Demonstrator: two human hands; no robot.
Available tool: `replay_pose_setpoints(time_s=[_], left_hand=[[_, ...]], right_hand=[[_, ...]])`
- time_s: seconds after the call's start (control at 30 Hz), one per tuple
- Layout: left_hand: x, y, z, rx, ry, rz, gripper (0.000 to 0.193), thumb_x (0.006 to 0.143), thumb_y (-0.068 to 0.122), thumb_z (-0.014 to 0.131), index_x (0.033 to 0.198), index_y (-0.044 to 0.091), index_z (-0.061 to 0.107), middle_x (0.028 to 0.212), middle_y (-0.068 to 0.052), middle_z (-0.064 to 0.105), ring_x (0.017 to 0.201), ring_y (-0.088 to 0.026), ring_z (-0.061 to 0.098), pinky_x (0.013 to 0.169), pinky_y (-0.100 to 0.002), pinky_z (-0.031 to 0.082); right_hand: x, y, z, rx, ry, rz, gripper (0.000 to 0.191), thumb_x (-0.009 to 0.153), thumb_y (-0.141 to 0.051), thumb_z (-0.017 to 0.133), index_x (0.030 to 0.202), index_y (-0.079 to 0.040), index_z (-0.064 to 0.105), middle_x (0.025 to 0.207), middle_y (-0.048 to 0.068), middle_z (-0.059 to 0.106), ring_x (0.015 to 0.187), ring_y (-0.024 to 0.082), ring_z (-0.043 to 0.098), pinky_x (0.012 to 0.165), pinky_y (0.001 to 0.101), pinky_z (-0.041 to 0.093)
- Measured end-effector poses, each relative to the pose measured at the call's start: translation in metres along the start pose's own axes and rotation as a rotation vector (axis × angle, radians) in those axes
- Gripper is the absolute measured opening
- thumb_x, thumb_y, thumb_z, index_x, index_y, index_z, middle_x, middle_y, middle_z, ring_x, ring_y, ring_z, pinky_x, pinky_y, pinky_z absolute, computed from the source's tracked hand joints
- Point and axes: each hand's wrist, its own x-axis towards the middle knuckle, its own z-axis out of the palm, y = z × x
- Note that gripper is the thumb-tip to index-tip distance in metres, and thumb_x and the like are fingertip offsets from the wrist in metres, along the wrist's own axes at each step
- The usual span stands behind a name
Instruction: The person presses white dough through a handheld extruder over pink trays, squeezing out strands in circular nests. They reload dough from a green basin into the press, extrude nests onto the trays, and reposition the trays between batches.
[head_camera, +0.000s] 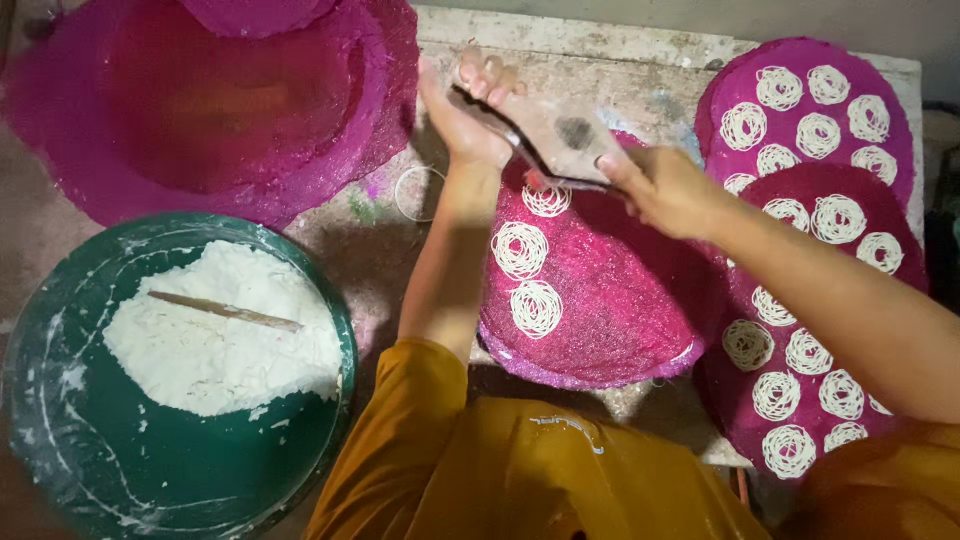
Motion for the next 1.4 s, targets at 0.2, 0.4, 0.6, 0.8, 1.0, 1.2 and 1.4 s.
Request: replay_pose_setpoints(time_s=[0.2, 0.4, 0.6, 0.8, 1.0, 1.2, 1.4], left_hand=[[-0.012, -0.017, 0.001, -0.051, 0.176, -0.013, 0.057, 0.099, 0.066, 0.031, 0.070, 0.019, 0.044, 0.063, 0.002, 0.040, 0.061, -0.017, 0.040, 0.068, -0.037, 0.039], [0.006, -0.014, 0.011, -0.046, 0.059, -0.102, 0.056, 0.100, 0.059, 0.027, 0.080, 0.013, 0.051, 0.077, -0.005, 0.054, 0.078, -0.022, 0.051, 0.084, -0.043, 0.044], [-0.027, -0.009, -0.012, 1.138, 0.433, -0.605, 0.064, 0.087, 0.003, 0.030, 0.149, 0.019, 0.027, 0.116, -0.010, 0.065, 0.066, -0.015, 0.058, 0.048, -0.028, 0.041], [-0.036, -0.015, -0.040, 0.940, 0.481, -0.830, 0.075, 0.108, 0.058, 0.022, 0.161, 0.005, 0.017, 0.128, -0.029, 0.065, 0.048, -0.007, 0.037, 0.039, -0.022, 0.021], [-0.058, 0.004, -0.045, 1.894, -0.348, 0.076, 0.059, 0.119, 0.044, 0.021, 0.125, 0.018, 0.074, 0.151, -0.019, 0.057, 0.114, -0.036, 0.065, 0.098, -0.044, 0.047], [-0.058, 0.003, -0.018, 1.601, -0.025, -0.157, 0.050, 0.099, 0.032, 0.046, 0.142, 0.014, 0.063, 0.151, -0.010, 0.061, 0.136, -0.025, 0.061, 0.118, -0.036, 0.045], [-0.016, -0.047, 0.010, 0.007, 0.080, -0.245, 0.042, 0.103, 0.049, 0.049, 0.120, 0.013, 0.061, 0.111, -0.008, 0.068, 0.108, -0.023, 0.062, 0.109, -0.047, 0.041]], right_hand=[[-0.008, 0.011, -0.009, 0.038, -0.059, 0.122, 0.071, 0.107, -0.060, 0.032, 0.106, 0.001, 0.069, 0.068, 0.011, 0.066, 0.060, 0.021, 0.066, 0.061, 0.0406, 0.062], [0.004, 0.025, -0.017, 0.015, 0.127, 0.066, 0.062, 0.102, -0.062, 0.040, 0.101, -0.006, 0.066, 0.067, 0.008, 0.064, 0.059, 0.023, 0.064, 0.064, 0.0427, 0.053], [0.004, 0.049, -0.009, 0.170, 0.100, -0.060, 0.068, 0.104, -0.062, 0.043, 0.083, 0.000, 0.062, 0.068, 0.008, 0.061, 0.060, 0.018, 0.061, 0.058, 0.0363, 0.051], [0.012, 0.059, 0.003, 0.258, 0.217, -0.056, 0.056, 0.103, -0.057, 0.046, 0.087, -0.006, 0.062, 0.066, 0.005, 0.062, 0.058, 0.015, 0.059, 0.057, 0.0346, 0.048], [0.012, 0.067, 0.009, 0.353, 0.305, -0.076, 0.056, 0.108, -0.055, 0.045, 0.088, -0.004, 0.060, 0.068, 0.004, 0.060, 0.060, 0.014, 0.058, 0.057, 0.0333, 0.048], [0.003, 0.080, 0.003, 0.383, 0.249, -0.062, 0.064, 0.109, -0.058, 0.036, 0.089, -0.003, 0.061, 0.069, 0.004, 0.060, 0.059, 0.015, 0.058, 0.057, 0.0327, 0.048], [-0.015, 0.095, -0.004, 0.495, -0.205, 0.065, 0.070, 0.104, -0.060, 0.027, 0.092, -0.005, 0.067, 0.065, 0.008, 0.061, 0.055, 0.019, 0.058, 0.055, 0.0373, 0.052]])
